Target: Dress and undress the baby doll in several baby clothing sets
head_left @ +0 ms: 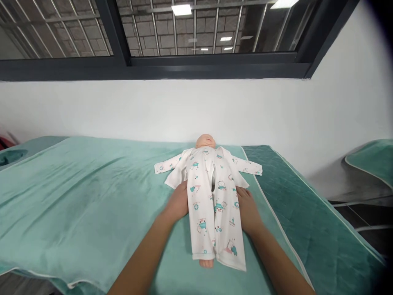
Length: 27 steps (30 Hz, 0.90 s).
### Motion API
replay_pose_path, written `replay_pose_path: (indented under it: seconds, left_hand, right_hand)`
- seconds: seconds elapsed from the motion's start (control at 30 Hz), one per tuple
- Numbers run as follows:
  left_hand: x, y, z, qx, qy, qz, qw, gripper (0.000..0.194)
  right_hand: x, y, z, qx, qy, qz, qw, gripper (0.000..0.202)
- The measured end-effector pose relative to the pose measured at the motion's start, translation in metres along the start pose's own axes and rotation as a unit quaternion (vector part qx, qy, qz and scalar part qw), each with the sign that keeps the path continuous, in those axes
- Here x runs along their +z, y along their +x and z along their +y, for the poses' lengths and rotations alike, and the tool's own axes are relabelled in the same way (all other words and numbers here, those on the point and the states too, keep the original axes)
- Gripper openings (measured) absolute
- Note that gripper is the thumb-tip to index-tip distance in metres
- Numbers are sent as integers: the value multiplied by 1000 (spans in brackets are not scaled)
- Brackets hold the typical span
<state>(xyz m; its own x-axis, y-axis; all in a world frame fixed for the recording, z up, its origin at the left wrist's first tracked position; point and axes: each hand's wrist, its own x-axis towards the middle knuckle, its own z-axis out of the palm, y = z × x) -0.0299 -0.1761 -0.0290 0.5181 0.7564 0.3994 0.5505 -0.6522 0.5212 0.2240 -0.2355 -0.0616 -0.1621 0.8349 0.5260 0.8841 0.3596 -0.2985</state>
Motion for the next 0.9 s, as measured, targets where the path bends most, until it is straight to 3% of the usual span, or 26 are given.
replay_pose_path:
  seconds: [0.1, 0.2, 0.37, 0.63, 0.9]
  left_hand:
    - [1, -2, -2, -42, 64, -13, 997, 48]
    - [3, -2, -4, -73, 123, -10, 990, 35]
    - [0, -6, -1, -63, 190, 3, 980, 17]
    - [-8, -46, 14, -49, 194, 31, 979, 25]
    - [-8, -46, 13, -32, 183, 18, 982, 17]
  right_hand:
    - [-4, -1, -3, -11, 11, 13, 1000, 24]
    - [-7, -1, -5, -16, 36, 6, 999, 21]
    - [-7, -2, -5, -9, 35, -3, 999, 12]
    - [-4, -3, -3, -18, 23, -8, 1000, 9]
    - [-10, -3, -8, -39, 31, 6, 999, 9]
